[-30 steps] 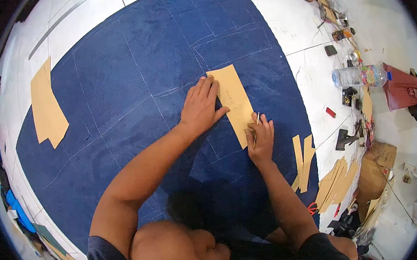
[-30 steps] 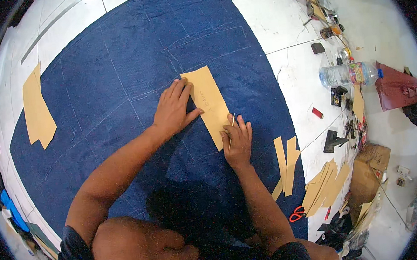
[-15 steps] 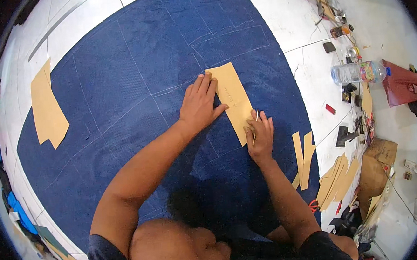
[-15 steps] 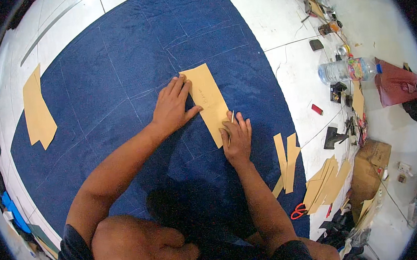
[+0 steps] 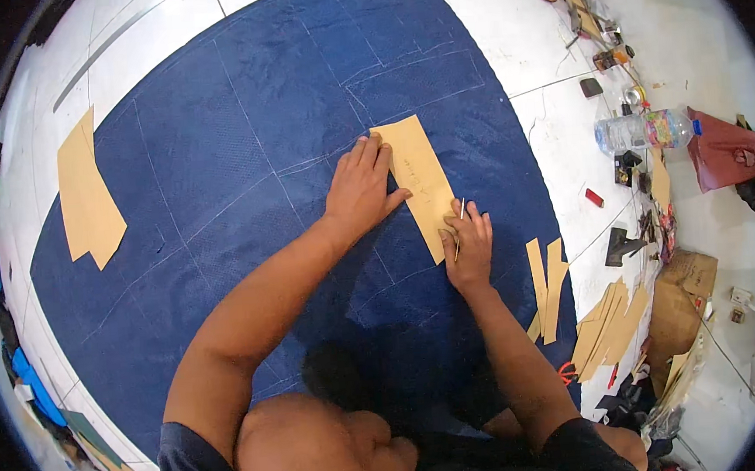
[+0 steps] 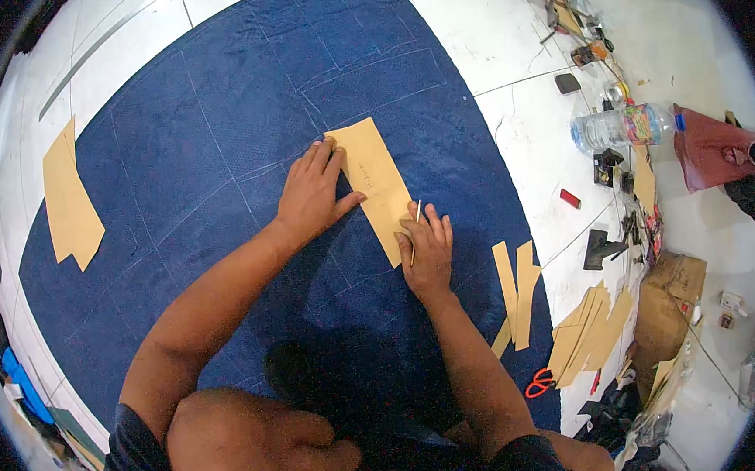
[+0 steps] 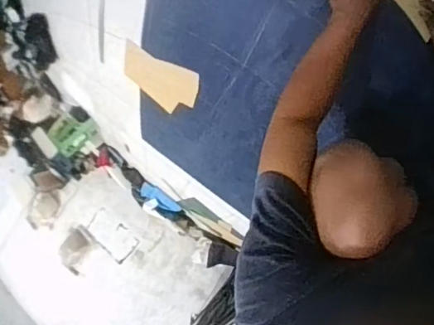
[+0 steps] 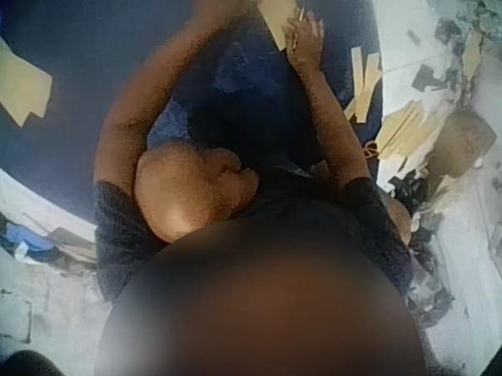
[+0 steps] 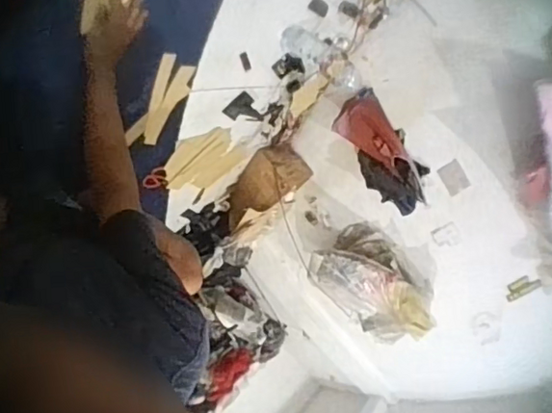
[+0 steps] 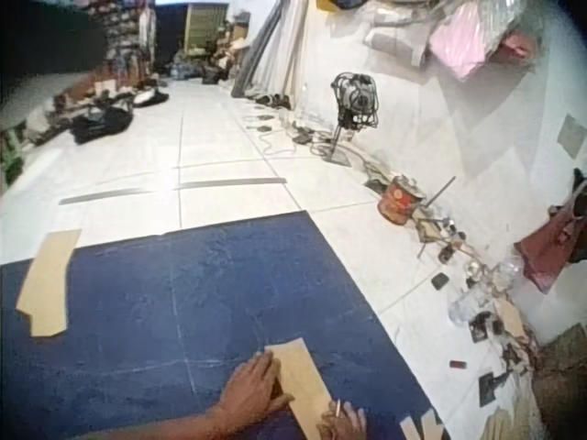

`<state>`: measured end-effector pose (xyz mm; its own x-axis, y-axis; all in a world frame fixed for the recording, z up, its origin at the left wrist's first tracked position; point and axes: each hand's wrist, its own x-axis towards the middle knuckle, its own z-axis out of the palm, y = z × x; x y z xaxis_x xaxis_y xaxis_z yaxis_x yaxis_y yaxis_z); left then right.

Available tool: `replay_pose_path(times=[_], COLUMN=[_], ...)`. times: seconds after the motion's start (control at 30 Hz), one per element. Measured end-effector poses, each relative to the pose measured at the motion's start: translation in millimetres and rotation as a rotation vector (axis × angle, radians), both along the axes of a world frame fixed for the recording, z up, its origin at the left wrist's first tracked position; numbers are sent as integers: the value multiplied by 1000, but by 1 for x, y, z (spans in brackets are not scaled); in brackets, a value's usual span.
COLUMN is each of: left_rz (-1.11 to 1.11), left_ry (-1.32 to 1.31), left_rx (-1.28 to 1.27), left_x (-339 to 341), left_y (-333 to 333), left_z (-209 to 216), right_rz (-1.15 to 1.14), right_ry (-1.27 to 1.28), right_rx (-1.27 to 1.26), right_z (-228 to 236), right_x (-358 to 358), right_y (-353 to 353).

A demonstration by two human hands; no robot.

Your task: The person marks a blue fabric by tracing around rectangular brown templates using a marking tool.

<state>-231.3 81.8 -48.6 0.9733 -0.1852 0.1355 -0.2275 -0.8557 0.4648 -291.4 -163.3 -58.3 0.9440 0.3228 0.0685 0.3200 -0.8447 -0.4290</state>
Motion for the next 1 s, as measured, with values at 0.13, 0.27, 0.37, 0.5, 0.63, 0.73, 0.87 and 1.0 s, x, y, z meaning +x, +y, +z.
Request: replay_pose_path(times=[0.13,0.27,0.37,0.5,0.63,0.73,0.87,1.0], left_rz=[-12,-24,-28,-11,-8,1,3,0], left_ry=[9,35,38,27,67,94,61,77], left_rx=[1,-2,27,86,109,139,133,143], left_x=[2,4,4,-1,-1,-3,-4,-4], left_y=[0,-3,-1,-5,-10,-10,-10,-10], left_z=[2,7,8,9,6,8,5,5], right_rz=[-6,-3,-46,-69,-66,-58,-46,-77], right_ry=[33,26,9,19,-38,-58,-39,-51], right_rx=[-8,70,54,41,38,38,30,37], right_z=[0,-3,7,4,0,-2,-1,0], right_x=[0,0,-8,-25,-26,-26,-26,-26], right_y=[-1,-7,-11,-22,-23,-23,-23,-21])
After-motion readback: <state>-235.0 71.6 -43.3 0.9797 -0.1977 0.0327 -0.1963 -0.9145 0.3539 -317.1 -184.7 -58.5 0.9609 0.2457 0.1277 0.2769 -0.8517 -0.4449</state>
